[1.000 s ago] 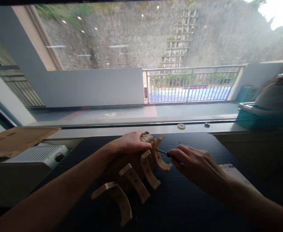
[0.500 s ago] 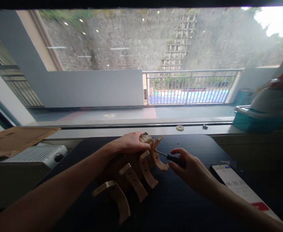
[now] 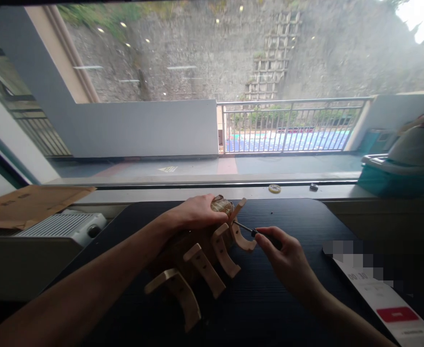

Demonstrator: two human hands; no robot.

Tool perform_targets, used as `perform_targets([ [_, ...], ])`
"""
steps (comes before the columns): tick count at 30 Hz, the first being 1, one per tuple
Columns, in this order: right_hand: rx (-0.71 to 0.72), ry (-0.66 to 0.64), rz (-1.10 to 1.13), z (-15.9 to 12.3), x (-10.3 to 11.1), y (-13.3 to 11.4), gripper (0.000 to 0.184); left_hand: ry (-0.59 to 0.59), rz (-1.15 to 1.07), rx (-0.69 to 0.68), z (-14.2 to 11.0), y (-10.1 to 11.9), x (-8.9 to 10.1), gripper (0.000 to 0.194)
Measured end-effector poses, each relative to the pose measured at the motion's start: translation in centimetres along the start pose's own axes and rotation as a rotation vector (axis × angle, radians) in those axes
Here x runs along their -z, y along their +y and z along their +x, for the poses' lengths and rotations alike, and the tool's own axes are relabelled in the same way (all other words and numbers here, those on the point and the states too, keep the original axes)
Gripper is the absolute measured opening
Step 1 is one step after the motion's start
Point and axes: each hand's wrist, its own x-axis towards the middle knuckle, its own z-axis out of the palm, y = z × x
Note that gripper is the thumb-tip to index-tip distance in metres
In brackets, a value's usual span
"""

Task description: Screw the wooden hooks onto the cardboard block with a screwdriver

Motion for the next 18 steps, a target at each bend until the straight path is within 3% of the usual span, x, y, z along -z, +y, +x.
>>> perform_targets([
  [2, -0.028, -0.059, -0.02, 0.0, 0.6, -0.3, 0.035, 0.004, 0.006, 0.01, -0.1, 0.2, 0.0, 0.06],
  [4, 0.07, -0.065, -0.154, 0.0, 1.3, -0.4, 0.032, 0.002, 0.008, 0.027, -0.3, 0.4, 0.0, 0.058],
  [6, 0.288, -0.045, -0.381, 0.1, 2.1, -0.5, 0.029, -0.002, 0.007, 0.032, -0.4, 0.5, 0.0, 0.056],
  [9, 0.724, -0.012, -0.733, 0.5, 2.8, -0.7, 0.029, -0.004, -0.001, 0.014, -0.4, 0.4, 0.0, 0.053],
  [12, 0.96, 0.006, -0.808, 1.0, 2.7, -0.4, 0.026, -0.01, -0.01, 0.0, -0.4, 0.4, 0.0, 0.052],
  [14, 0.851, 0.031, -0.635, 1.2, 2.0, 0.1, 0.021, -0.01, -0.009, -0.011, -0.4, 0.4, 0.1, 0.051],
  [18, 0.239, 0.065, -0.11, 0.8, 0.5, 0.7, 0.022, -0.008, 0.005, -0.011, -0.5, 0.4, 0.1, 0.051],
])
